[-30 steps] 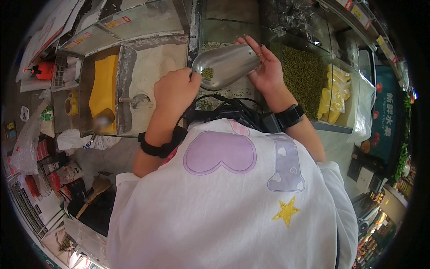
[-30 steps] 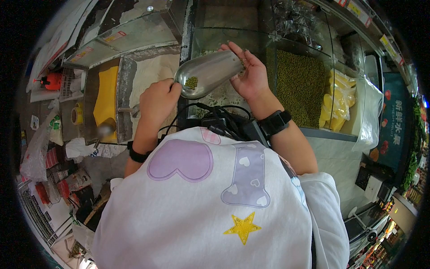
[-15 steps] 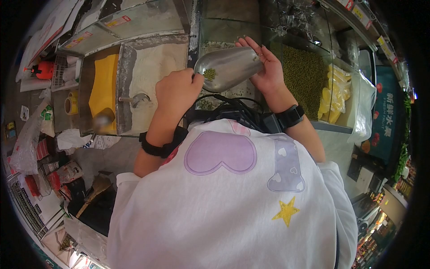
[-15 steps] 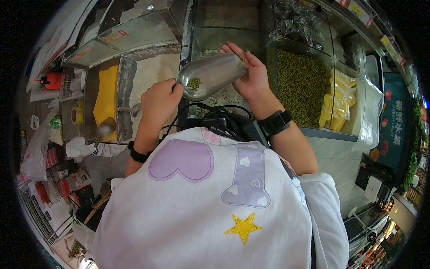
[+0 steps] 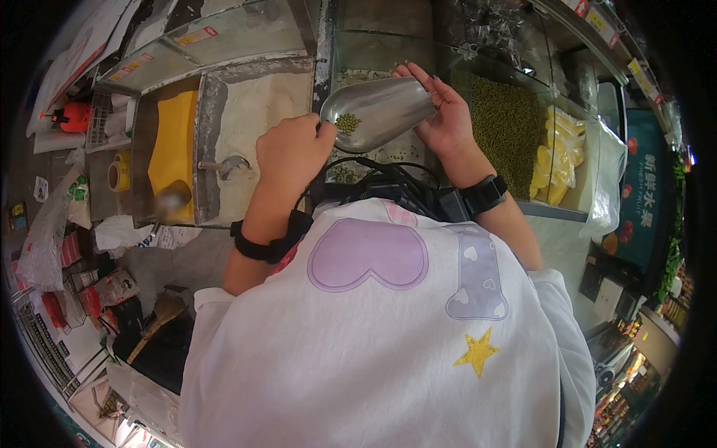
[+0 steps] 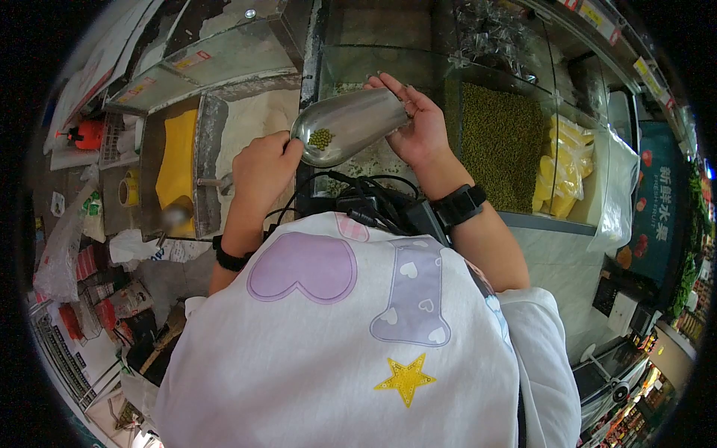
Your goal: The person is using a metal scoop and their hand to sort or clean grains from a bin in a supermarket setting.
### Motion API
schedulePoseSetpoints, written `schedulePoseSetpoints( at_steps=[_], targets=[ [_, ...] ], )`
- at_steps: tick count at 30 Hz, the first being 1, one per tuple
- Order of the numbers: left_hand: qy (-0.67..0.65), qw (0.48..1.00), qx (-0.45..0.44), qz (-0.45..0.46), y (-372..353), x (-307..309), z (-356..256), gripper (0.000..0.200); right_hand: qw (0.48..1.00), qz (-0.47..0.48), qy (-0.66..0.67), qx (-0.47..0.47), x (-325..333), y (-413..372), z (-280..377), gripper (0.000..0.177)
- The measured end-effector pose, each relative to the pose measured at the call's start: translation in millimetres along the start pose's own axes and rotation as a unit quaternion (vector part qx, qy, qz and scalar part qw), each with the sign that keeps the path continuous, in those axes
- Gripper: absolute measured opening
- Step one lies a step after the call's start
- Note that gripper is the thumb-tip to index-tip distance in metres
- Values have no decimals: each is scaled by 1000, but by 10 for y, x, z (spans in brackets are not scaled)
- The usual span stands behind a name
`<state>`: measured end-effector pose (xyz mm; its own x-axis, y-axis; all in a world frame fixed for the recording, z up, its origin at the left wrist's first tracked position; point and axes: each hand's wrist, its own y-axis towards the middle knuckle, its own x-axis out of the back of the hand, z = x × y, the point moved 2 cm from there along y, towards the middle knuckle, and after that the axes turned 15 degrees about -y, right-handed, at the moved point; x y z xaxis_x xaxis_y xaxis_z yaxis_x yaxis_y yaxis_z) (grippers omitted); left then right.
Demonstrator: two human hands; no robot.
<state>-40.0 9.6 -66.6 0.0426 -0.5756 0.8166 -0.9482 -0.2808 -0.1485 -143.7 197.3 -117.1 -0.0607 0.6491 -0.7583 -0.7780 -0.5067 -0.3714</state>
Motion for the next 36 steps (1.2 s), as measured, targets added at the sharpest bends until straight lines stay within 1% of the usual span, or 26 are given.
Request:
schedulePoseSetpoints(
  at_steps=[4, 11, 16, 18, 19, 21, 22, 24, 28, 29, 30, 31, 33, 34, 36],
  targets=[
    [-9, 1000, -5, -5, 2, -7, 15, 33, 1000, -6, -9, 5, -20, -2, 8, 42],
    [-27, 1000, 0, 4, 1, -19, 16, 34, 1000, 9, -2, 18, 0, -7, 4, 42],
    [-38, 999, 16, 10, 5, -28, 25, 33, 1000, 17, 7, 18, 19, 6, -1, 42],
    [-38, 999, 18, 6, 4, -37, 49, 33, 999, -21, 4, 26, 43, 10, -2, 41],
    [-38, 999, 20, 1, 3, -36, 61, 33, 999, -21, 5, 26, 62, 21, -3, 41],
    [-40, 999, 21, -3, -7, -22, 74, 33, 994, -95, 23, 38, 166, 60, 0, 37],
    [-42, 999, 23, -7, -12, -12, 82, 32, 994, -95, 24, 38, 219, 86, 5, 37],
    [-55, 998, 20, -10, -20, 4, 110, 32, 983, -168, 43, 54, 359, 128, 32, 34],
    [-69, 997, 3, -16, -43, 14, 204, 32, 982, -172, 67, 40, 406, 149, 67, 33],
    [-69, 997, 2, -14, -52, 27, 196, 32, 979, -191, 63, 15, 378, 137, 52, 34],
    [-62, 998, 23, 10, -59, 42, 188, 31, 976, -209, 59, -9, 359, 128, 42, 35],
    [-55, 997, 45, 33, -62, 45, 187, 31, 976, -209, 59, -9, 378, 136, 35, 35],
    [-52, 998, 30, 21, -67, 13, 214, 31, 979, -188, 72, -40, 399, 157, 1, 35],
    [-49, 999, 16, 8, -70, -1, 225, 32, 979, -188, 71, -40, 383, 152, 2, 35],
    [-51, 999, 11, 7, -69, -21, 244, 32, 982, -180, 60, -9, 310, 117, 23, 37]
  ],
)
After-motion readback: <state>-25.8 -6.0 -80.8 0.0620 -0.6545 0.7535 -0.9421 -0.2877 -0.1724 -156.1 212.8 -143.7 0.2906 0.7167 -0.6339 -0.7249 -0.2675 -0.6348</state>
